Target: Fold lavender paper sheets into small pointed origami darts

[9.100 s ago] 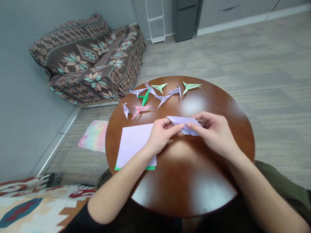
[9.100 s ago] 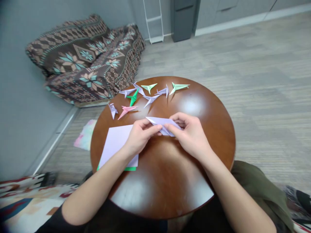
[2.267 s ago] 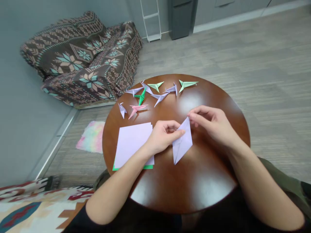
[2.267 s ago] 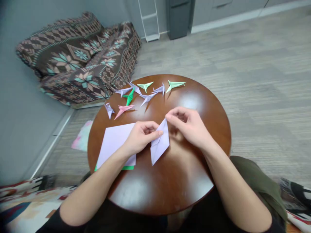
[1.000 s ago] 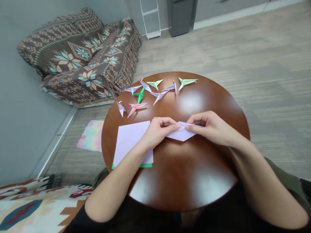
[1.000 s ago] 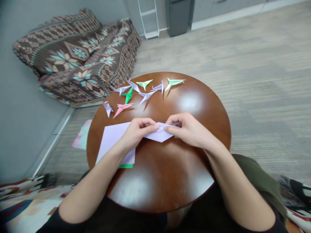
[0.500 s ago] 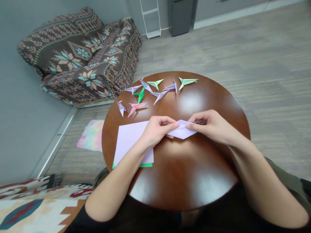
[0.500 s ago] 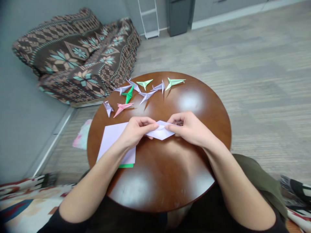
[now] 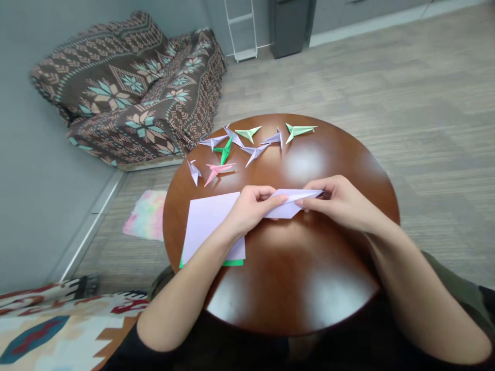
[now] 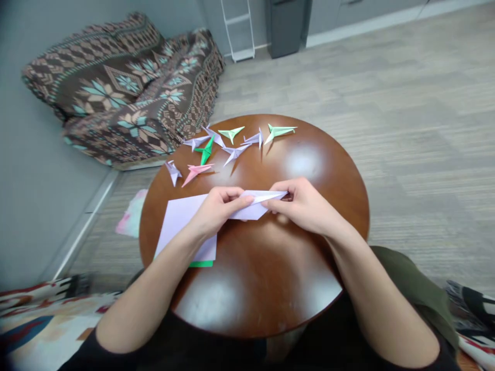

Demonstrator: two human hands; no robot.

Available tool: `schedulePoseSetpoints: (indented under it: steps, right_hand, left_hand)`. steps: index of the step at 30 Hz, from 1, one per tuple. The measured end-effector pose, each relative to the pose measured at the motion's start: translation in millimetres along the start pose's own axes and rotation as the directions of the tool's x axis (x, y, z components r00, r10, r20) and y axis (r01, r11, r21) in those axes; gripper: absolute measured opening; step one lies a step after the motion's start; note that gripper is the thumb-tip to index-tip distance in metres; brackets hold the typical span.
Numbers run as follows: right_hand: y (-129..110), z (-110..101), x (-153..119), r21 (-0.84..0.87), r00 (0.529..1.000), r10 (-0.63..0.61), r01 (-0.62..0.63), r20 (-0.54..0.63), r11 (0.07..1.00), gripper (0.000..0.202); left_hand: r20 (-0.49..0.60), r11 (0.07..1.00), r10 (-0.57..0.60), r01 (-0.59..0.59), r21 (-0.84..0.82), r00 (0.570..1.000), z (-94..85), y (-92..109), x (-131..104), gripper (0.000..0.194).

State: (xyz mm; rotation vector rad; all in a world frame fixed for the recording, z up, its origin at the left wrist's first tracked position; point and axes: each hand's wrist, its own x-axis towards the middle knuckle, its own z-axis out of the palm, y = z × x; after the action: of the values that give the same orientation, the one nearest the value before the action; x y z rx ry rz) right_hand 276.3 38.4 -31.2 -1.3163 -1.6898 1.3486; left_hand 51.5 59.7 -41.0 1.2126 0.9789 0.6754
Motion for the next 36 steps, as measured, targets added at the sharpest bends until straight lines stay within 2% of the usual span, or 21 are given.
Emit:
schedulePoseSetpoints:
  steps: [3,13,17,21,29,36]
  right_hand:
    - [-1.3,1.6,0.4,0.014,1.000,0.004,-0.004,0.011,1.000,0.020]
    - [-3.2,2.4,-0.5,0.117,0.998,-0.051,0.054,-0.030,0.992,0.015]
    - [-2.8,3.9,-2.3,0.044,1.000,0.006,-0.007,0.010,0.999,0.016]
    - [-2.4,3.3,-1.4,0.020,0.998,-0.054,0.053,0.015,0.998,0.020]
    - [-2.9,4.8,-0.8,-0.028,0.998,-0.063,0.062,-0.028,0.998,0.018]
    - [-3.7,8.0,-0.3,0.030,1.000,-0.005,0.005,-0.030,1.000,0.017]
  left_hand:
    - [0.015,0.999,0.013,-0.014,0.038,1.000,0.1,-0.7,-0.7,0.034]
    - [-0.070,0.999,0.004,-0.001,0.050,0.998,0.7,-1.0,-0.7,0.039]
    - [-0.032,1.000,-0.026,0.025,-0.005,0.999,1.0,-1.9,-1.8,0.037]
    - [-0.013,0.999,-0.033,0.032,-0.042,0.999,1.2,-0.5,-2.3,0.034]
    - [-0.029,0.999,-0.029,0.029,0.019,0.999,4.4,4.0,-4.2,0.035]
    - [-0.005,0.987,0.060,-0.059,0.151,0.998,4.6,4.8,-5.9,0.031]
